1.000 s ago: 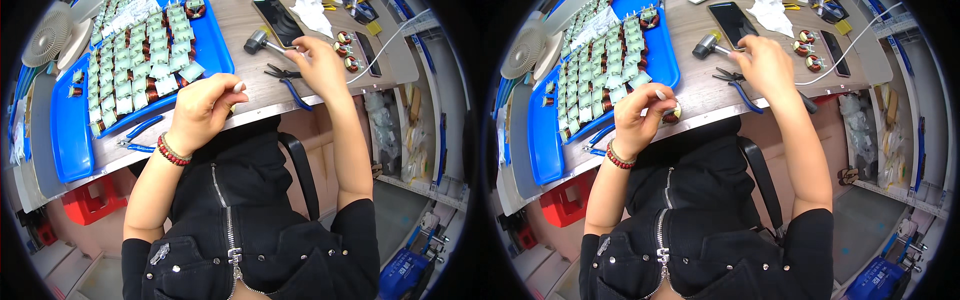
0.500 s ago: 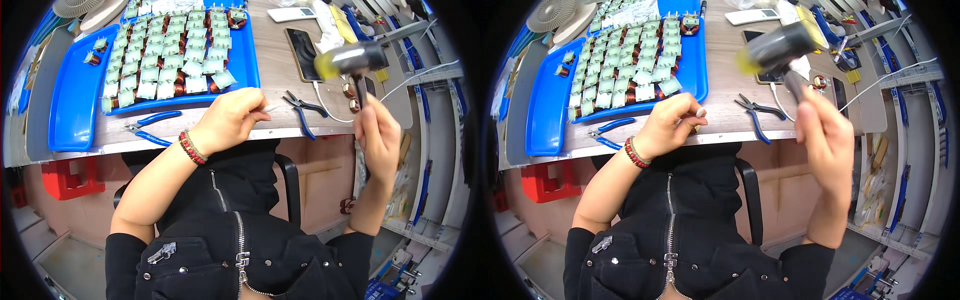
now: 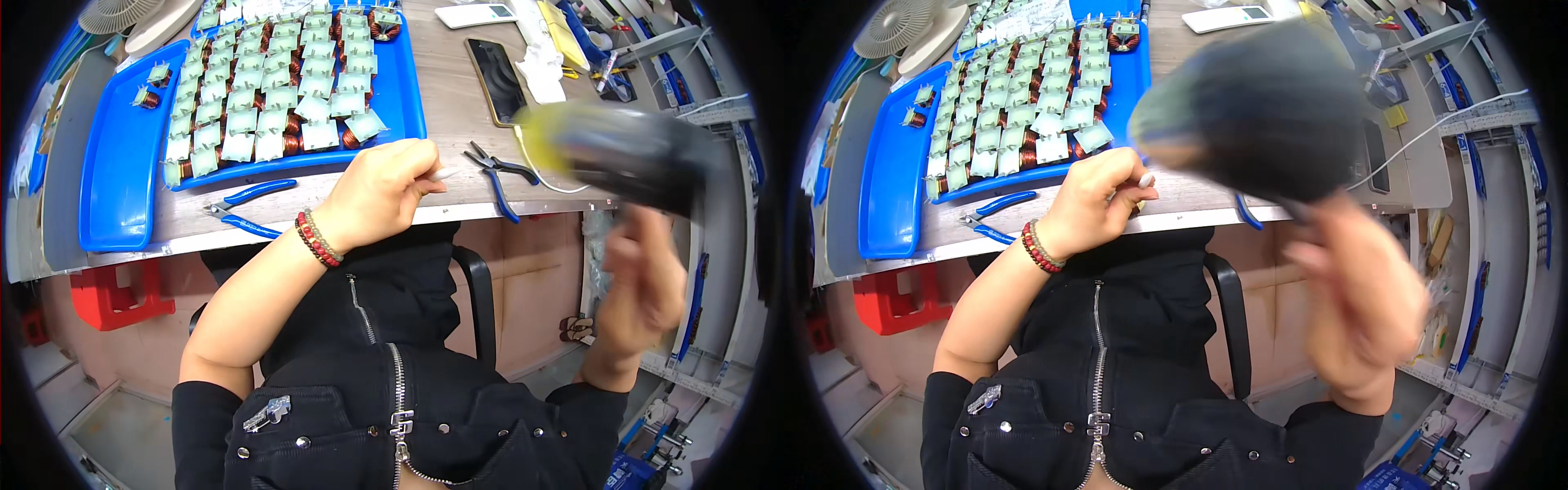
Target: The person assembles small electronic components, likely transformers, at a workbench. They use a hammer to tap the components, a white stick to adjust internal parts, and pliers to trim wires. The person handles the components one by one, placing them into a blue tray after processing.
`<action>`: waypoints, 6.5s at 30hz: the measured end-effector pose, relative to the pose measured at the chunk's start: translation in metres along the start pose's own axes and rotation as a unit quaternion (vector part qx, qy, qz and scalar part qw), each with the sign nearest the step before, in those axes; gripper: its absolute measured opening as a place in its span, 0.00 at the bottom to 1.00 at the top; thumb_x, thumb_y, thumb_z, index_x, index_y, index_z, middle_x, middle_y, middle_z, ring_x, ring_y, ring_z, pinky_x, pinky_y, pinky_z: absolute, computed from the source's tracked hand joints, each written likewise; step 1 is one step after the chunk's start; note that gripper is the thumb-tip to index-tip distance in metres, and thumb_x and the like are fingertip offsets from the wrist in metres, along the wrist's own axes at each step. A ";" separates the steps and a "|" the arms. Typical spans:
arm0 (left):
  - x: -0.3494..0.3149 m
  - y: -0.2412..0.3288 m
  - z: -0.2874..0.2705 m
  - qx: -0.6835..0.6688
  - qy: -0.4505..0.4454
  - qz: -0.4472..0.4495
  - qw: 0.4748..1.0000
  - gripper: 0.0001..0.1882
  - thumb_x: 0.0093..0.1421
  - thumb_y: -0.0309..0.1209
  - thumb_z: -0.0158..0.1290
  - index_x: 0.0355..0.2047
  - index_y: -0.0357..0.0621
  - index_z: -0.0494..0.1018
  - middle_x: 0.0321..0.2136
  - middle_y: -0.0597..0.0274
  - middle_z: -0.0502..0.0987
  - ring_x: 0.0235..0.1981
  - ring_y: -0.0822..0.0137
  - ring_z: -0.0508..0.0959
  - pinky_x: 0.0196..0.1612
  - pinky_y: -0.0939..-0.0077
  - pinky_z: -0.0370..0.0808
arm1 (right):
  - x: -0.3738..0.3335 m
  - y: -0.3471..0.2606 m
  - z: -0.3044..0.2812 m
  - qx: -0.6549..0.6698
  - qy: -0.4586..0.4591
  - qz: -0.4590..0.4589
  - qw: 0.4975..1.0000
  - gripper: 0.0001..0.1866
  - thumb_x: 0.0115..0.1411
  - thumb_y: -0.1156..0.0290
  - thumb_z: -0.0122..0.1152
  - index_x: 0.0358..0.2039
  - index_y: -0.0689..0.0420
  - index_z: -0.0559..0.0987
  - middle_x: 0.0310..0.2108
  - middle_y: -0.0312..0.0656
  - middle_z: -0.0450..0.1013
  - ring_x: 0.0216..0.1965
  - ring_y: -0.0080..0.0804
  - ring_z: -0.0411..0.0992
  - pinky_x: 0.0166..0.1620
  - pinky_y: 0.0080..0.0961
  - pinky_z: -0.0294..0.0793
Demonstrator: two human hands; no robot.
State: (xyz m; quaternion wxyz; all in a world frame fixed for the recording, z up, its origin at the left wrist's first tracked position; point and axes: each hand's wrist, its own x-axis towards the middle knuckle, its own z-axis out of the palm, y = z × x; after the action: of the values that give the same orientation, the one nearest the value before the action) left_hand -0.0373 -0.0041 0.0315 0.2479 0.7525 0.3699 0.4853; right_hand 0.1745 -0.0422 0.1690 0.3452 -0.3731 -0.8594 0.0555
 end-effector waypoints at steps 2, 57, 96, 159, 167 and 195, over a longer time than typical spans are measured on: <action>-0.002 -0.002 0.002 0.003 -0.002 -0.003 1.000 0.09 0.45 0.16 0.54 0.23 0.37 0.64 0.19 0.58 0.67 0.18 0.63 0.70 0.21 0.75 0.66 | 0.004 0.002 0.005 -0.021 -0.102 0.034 0.994 0.17 0.52 0.83 0.53 0.45 0.67 0.72 0.28 0.45 0.72 0.23 0.31 0.68 0.30 0.17 0.68; -0.009 0.008 -0.015 0.103 -0.009 -0.008 0.995 0.08 0.45 0.26 0.57 0.26 0.40 0.70 0.24 0.57 0.72 0.28 0.57 0.73 0.30 0.68 0.69 | -0.004 0.065 0.102 0.098 0.003 0.060 0.993 0.25 0.39 0.60 0.67 0.39 0.56 0.75 0.32 0.40 0.69 0.36 0.39 0.65 0.42 0.34 0.60; -0.048 0.017 -0.056 -0.654 0.126 -0.279 0.692 0.38 0.54 0.33 0.54 0.60 0.45 0.47 0.47 0.49 0.66 0.47 0.53 0.71 0.47 0.61 0.73 | 0.031 0.002 0.076 0.375 0.364 0.062 0.850 0.13 0.63 0.60 0.42 0.33 0.59 0.63 0.23 0.43 0.65 0.25 0.32 0.66 0.32 0.31 0.70; -0.021 0.039 -0.062 -0.357 0.098 -0.127 0.920 0.30 0.56 0.30 0.51 0.56 0.32 0.54 0.50 0.59 0.58 0.51 0.67 0.62 0.54 0.72 0.59 | 0.032 -0.015 0.139 0.180 0.128 -0.064 0.973 0.24 0.35 0.86 0.62 0.37 0.55 0.77 0.35 0.39 0.67 0.17 0.21 0.66 0.17 0.15 0.64; -0.018 0.049 -0.068 -0.513 0.073 -0.186 0.835 0.46 0.50 0.32 0.59 0.61 0.39 0.41 0.49 0.54 0.62 0.48 0.68 0.66 0.52 0.75 0.63 | 0.032 -0.026 0.141 0.205 0.159 -0.101 0.960 0.28 0.34 0.83 0.67 0.41 0.54 0.73 0.36 0.41 0.65 0.26 0.26 0.69 0.23 0.16 0.69; -0.023 0.042 -0.067 -0.634 0.037 -0.222 0.740 0.44 0.55 0.48 0.50 0.61 0.37 0.41 0.44 0.53 0.69 0.47 0.64 0.70 0.50 0.71 0.65 | 0.021 -0.022 0.144 0.529 0.040 0.117 0.840 0.27 0.40 0.85 0.66 0.44 0.61 0.70 0.40 0.39 0.60 0.35 0.19 0.63 0.33 0.12 0.66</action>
State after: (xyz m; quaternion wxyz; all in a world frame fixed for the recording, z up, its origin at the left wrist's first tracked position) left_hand -0.0910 -0.0471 0.0764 0.7545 0.2998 0.1426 0.5662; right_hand 0.0598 -0.0200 0.0789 0.5149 -0.2334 -0.6349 0.5265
